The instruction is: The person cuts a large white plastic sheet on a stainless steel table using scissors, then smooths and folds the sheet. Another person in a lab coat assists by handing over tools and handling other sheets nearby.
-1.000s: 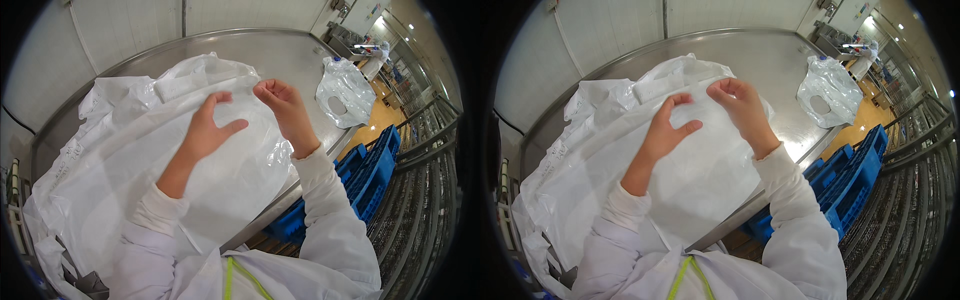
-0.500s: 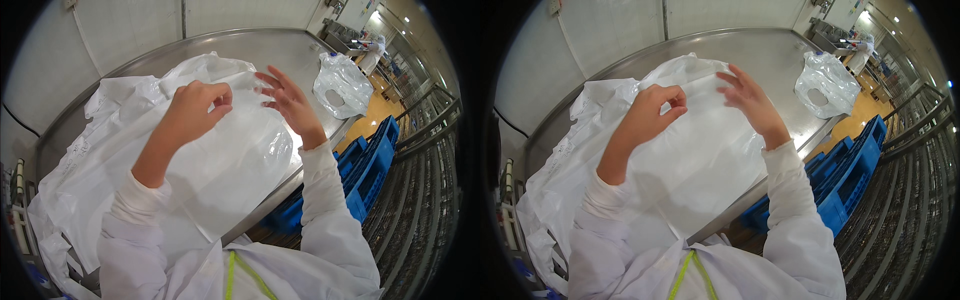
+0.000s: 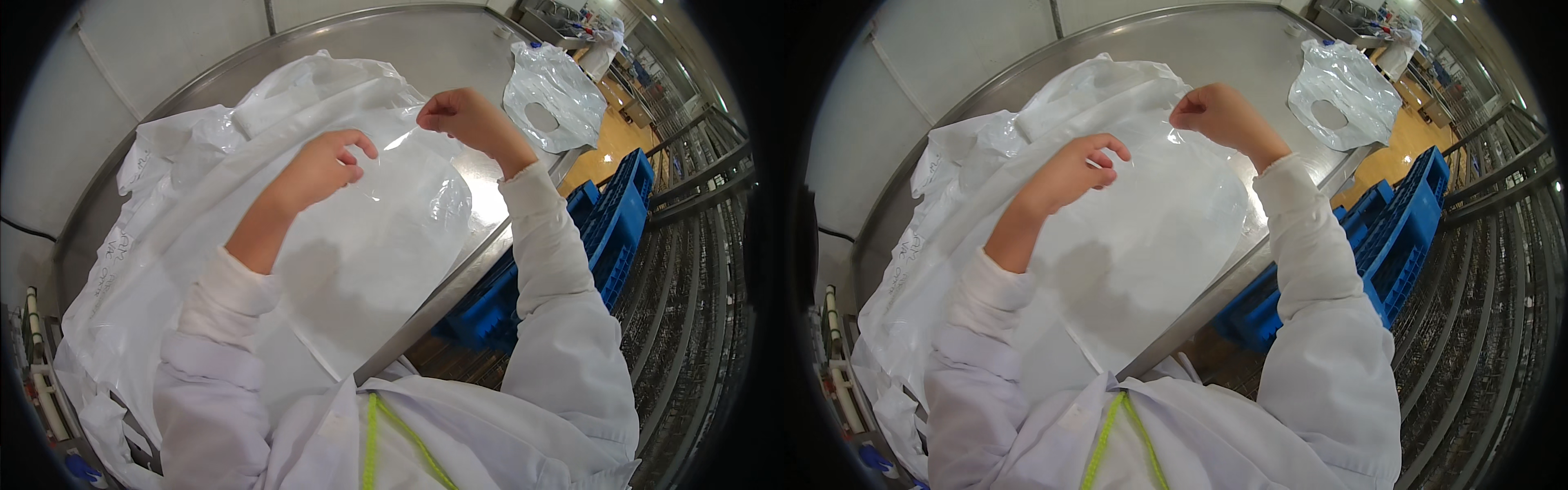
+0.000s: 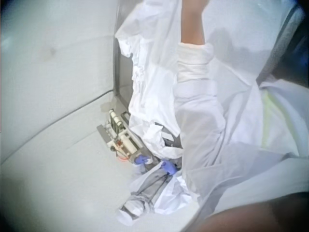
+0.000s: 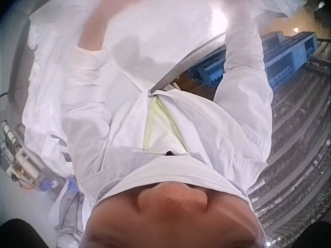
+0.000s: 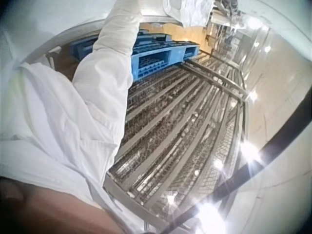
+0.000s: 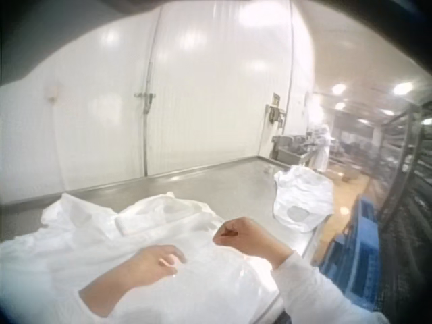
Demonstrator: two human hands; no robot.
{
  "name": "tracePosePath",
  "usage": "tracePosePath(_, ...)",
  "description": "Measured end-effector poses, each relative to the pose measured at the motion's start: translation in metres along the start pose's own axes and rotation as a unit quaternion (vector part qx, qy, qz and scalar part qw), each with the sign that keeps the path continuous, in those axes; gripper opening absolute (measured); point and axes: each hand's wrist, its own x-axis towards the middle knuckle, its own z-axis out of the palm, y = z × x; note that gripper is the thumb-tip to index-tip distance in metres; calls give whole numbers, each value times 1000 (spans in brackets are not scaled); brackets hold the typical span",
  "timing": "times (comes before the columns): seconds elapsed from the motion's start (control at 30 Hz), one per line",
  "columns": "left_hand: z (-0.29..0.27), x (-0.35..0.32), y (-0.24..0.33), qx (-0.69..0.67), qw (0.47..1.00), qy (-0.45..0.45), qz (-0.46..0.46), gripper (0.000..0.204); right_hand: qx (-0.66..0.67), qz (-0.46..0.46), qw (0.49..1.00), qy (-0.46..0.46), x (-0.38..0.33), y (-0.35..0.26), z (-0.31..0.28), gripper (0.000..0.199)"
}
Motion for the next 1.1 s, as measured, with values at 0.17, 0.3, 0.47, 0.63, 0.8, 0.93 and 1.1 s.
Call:
tracePosePath(0.17, 64, 62, -45, -56, 990, -80, -104, 38, -80, 97, 988, -87, 27, 93, 7, 14)
tracePosePath(0.3, 97, 93, -63, -22, 989, -103, -105, 40, -63, 151, 978, -128, 42, 146, 17, 15)
tracePosePath(0.47, 106, 123, -74, -35, 986, -100, -128, 36, -36, 154, 977, -143, 56, 167, 14, 14)
tracePosePath(0.63, 93, 143, -78, -94, 965, -165, -182, 31, -25, 148, 974, -167, 69, 162, 9, 11)
tracePosePath(0.8, 93, 149, -79, -138, 961, -145, -192, 35, -5, 158, 976, -151, 77, 172, 5, 12)
tracePosePath(0.93, 105, 140, -57, -125, 964, -63, -227, 42, -43, 153, 977, -143, 79, 193, 12, 14)
tracePosePath(1.1, 114, 152, -69, -91, 952, -48, -288, 42, -96, 150, 972, -155, 76, 196, 20, 10)
